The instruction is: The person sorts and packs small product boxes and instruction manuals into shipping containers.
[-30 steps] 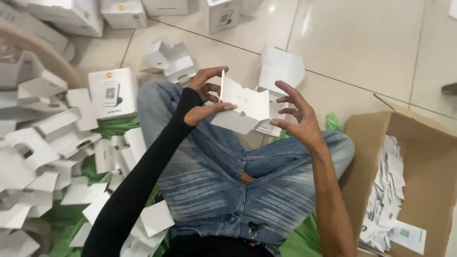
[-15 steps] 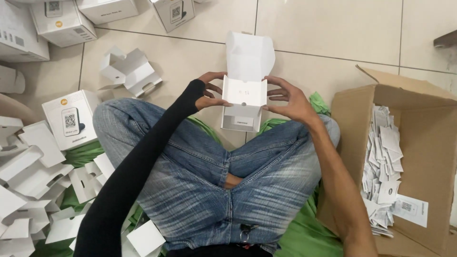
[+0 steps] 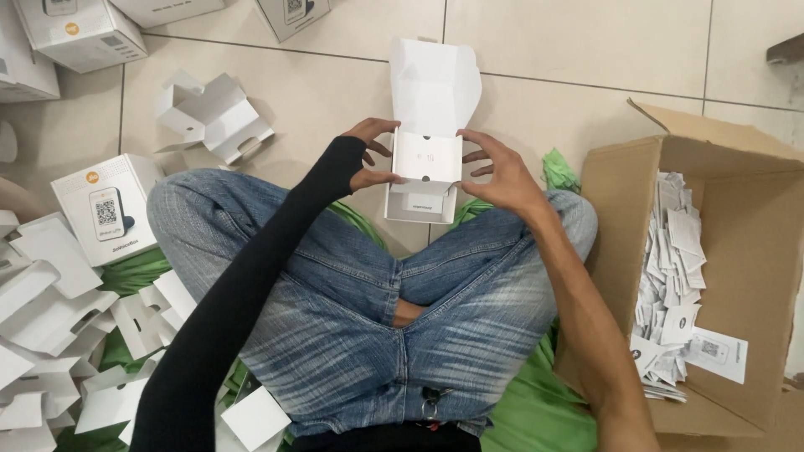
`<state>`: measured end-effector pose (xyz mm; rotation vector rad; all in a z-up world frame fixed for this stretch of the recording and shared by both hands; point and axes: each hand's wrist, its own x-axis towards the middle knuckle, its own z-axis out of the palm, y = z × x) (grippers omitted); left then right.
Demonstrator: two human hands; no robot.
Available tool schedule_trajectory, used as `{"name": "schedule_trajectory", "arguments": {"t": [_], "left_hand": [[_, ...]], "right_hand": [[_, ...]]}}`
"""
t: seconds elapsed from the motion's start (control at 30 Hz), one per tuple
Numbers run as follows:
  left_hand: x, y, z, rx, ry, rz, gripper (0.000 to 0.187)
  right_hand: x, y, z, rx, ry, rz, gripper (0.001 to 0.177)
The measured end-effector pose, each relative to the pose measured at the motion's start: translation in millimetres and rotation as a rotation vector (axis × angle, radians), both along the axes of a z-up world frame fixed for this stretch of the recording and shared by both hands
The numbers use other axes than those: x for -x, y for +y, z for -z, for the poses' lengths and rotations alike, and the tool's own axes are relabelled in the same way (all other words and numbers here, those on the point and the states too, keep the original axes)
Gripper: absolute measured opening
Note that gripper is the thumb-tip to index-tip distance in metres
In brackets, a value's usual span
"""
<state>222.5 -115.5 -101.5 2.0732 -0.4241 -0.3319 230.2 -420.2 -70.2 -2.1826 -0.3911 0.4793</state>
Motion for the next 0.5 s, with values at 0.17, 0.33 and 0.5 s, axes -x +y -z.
{"name": "schedule_trajectory", "arguments": {"t": [0.17, 0.33, 0.5], "left_hand": [[1, -9, -3, -0.075, -0.049, -0.004, 0.095], [1, -6, 4, -0.023, -0.020, -0.024, 0.095], [3, -5, 0, 0.014, -0.018, -0.031, 0.095]], "right_hand": [[6, 2, 1, 0.014, 0.037, 0.031, 0.085], [9, -3, 0, -0.033, 0.042, 0.042, 0.085], [8, -3, -10, 0.000, -0.022, 0.053, 0.084]]}}
